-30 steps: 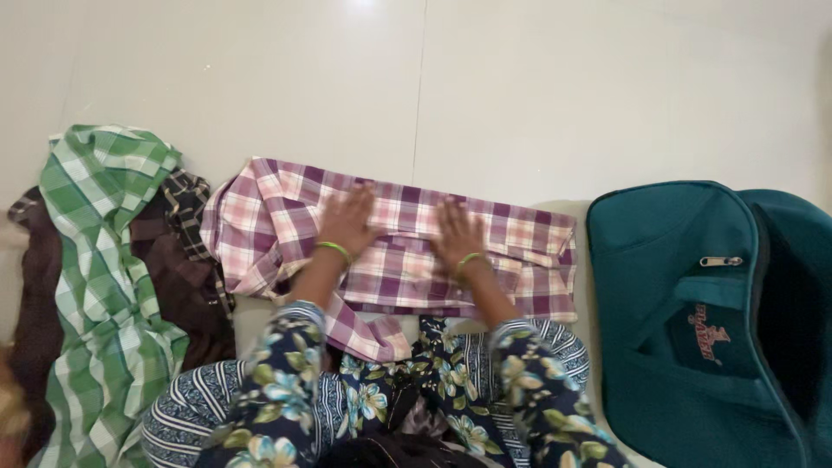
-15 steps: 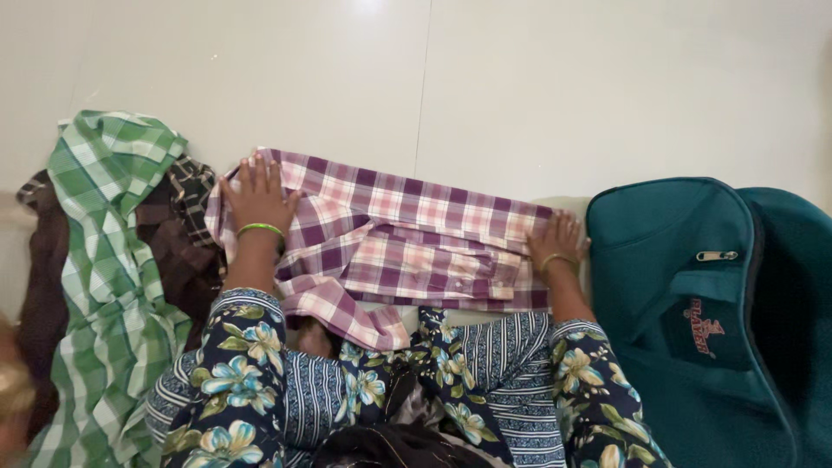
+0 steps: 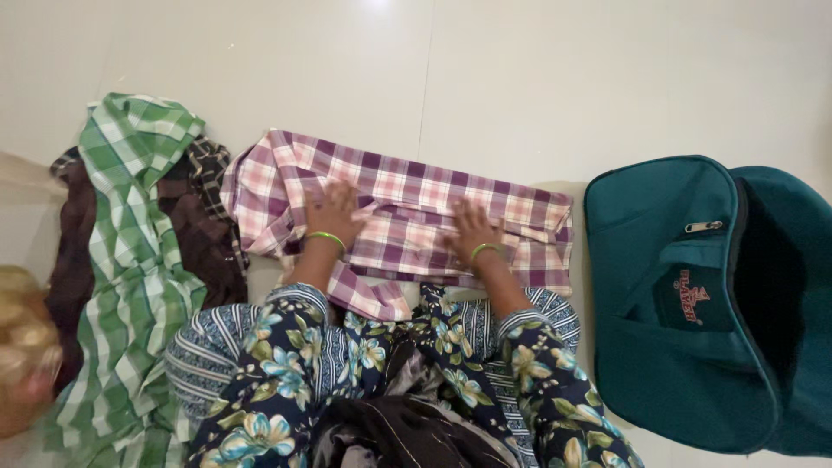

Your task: The person folds a plaid shirt by smoothing the fabric, folding in the sleeves and sides, and then folding the body of the shirt into a square before placing it into a bag.

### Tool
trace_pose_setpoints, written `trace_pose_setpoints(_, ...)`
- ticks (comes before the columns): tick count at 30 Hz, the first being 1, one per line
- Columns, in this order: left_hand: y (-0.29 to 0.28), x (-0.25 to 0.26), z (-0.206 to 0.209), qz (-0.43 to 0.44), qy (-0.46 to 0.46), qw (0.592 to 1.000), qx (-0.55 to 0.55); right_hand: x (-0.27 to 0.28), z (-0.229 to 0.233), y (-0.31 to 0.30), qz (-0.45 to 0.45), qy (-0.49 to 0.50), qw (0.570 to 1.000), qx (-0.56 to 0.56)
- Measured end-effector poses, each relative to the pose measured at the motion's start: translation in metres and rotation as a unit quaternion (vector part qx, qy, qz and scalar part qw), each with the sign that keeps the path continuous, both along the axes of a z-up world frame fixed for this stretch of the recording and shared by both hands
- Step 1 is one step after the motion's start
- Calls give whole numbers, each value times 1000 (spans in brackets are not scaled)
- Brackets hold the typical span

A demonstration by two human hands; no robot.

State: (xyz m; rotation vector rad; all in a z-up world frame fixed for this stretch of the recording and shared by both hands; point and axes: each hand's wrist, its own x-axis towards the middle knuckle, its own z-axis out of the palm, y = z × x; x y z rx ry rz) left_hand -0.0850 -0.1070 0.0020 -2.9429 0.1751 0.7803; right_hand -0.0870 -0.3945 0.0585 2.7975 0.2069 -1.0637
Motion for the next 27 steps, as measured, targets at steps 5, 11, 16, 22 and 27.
trace_pose_setpoints(5,49,-10,17,177,29,984,-26,1,-32,-68,-216,-32,976,-14)
trace_pose_setpoints(11,58,-25,8,303,-50,948,-82,-20,-62,-70,-140,-218,959,112)
trace_pose_setpoints(16,10,-45,28,163,-76,981,-75,-69,-30,2,-115,-107,937,312)
trace_pose_setpoints(22,-52,-106,25,51,79,987,-130,-115,-57,61,-10,9,969,245)
trace_pose_setpoints(27,-67,-135,12,-38,64,994,-84,-125,-87,56,72,-20,966,249)
